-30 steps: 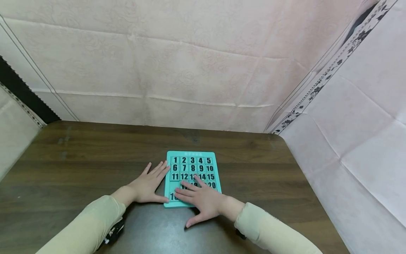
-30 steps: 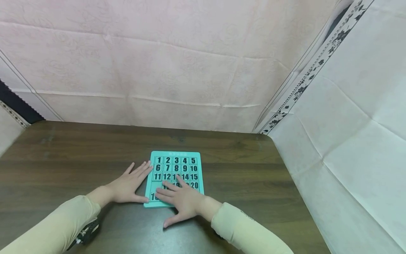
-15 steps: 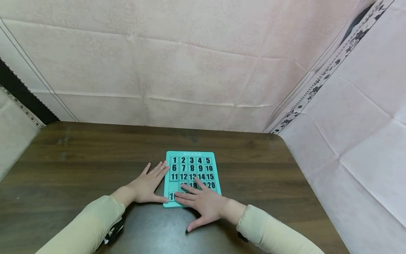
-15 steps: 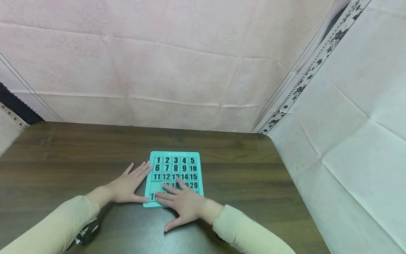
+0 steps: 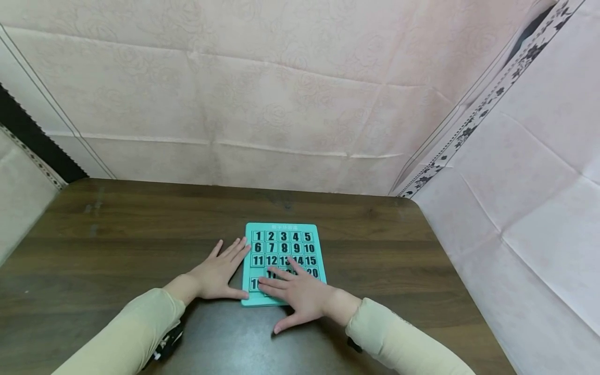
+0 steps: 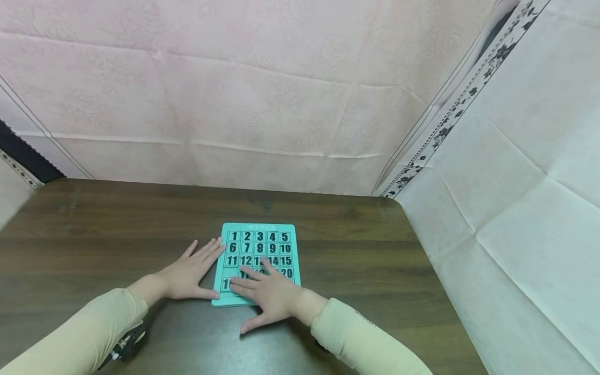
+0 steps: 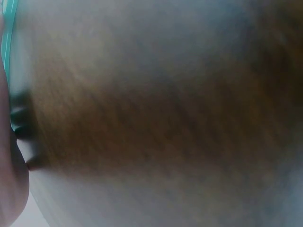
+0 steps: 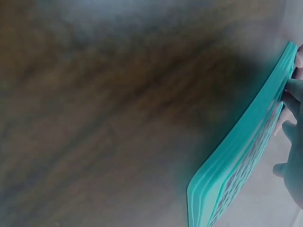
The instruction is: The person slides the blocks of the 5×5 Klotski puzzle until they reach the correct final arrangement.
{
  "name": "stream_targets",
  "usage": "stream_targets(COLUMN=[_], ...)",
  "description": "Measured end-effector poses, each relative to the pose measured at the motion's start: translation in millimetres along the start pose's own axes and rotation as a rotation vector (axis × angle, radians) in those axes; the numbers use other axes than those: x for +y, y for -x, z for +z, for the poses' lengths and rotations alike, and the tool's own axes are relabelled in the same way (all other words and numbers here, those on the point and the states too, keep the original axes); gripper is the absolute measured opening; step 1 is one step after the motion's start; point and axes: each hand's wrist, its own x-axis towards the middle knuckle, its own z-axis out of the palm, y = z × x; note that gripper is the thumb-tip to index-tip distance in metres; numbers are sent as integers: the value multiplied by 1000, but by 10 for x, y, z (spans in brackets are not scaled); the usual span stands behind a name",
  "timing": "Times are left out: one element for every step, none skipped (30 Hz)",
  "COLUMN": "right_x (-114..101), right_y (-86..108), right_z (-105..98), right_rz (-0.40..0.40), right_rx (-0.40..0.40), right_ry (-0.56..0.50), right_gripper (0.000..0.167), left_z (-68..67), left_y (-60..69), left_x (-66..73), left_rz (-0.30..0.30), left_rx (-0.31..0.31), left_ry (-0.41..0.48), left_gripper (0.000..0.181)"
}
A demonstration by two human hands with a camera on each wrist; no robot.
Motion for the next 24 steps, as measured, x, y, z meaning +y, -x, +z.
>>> stream_targets(right_x=[10,22,35,49,64,78,92,105,115,124,131,134,138,138,139,139,138,136,135,135,136,135,135,133], right_y=[-12,-25,-37,-49,-62,-73,-84,-93,-101,-108,-113,-116,-118,-119,-121,-121,-122,-120,-118,-116,-111,-103,-91,-74], right_z=[-3,-3,-4,-3,0,-1,0,2,2,3,5,4,4,5,5,4,3,2,3,6,7,10,15,18], right_rz=[7,13,20,28,36,44,51,58,63,68,70,71,72,70,70,69,68,69,68,67,66,63,60,57], right_rx=[-1,-2,-2,-1,2,5,7,10,13,15,17,16,17,18,18,20,23,25,26,28,28,31,34,38], right_ry=[-7,-6,-5,-4,0,5,7,11,10,8,5,-2,-9,-13,-16,-18,-19,-18,-19,-20,-20,-19,-19,-21], right_gripper=[87,87,87,87,87,87,87,87,87,87,87,86,86,86,87,87,86,86,86,86,86,86,86,87], left_z=[0,-1,-1,-1,-1,0,-1,-3,-3,-6,-6,-9,-10,-9,-10,-13,-13,-16,-16,-16,-17,-16,-15,-14], left_y=[0,0,0,-1,-3,-5,-6,-7,-6,-6,-6,-5,-5,-6,-5,-6,-5,-4,-4,-3,-1,0,0,1], left_x=[0,0,-1,-2,-3,-5,-6,-7,-9,-8,-11,-11,-11,-12,-11,-9,-9,-7,-6,-4,-3,-3,-3,-2], left_rz=[-1,-1,-1,-1,0,-1,-3,-6,-5,-7,-6,-10,-10,-9,-6,-8,-5,-6,-3,-3,-1,-1,0,1], left_rx=[-2,-3,-4,-4,-2,-3,-6,-9,-7,-11,-10,-16,-16,-16,-13,-16,-12,-13,-10,-10,-8,-8,-7,-6], left_ry=[2,2,3,5,7,7,4,2,2,1,2,-3,-2,1,5,4,8,7,11,11,12,12,11,9], left_gripper=[112,112,112,112,111,111,111,111,111,111,111,111,111,111,111,111,110,110,110,110,110,110,110,110])
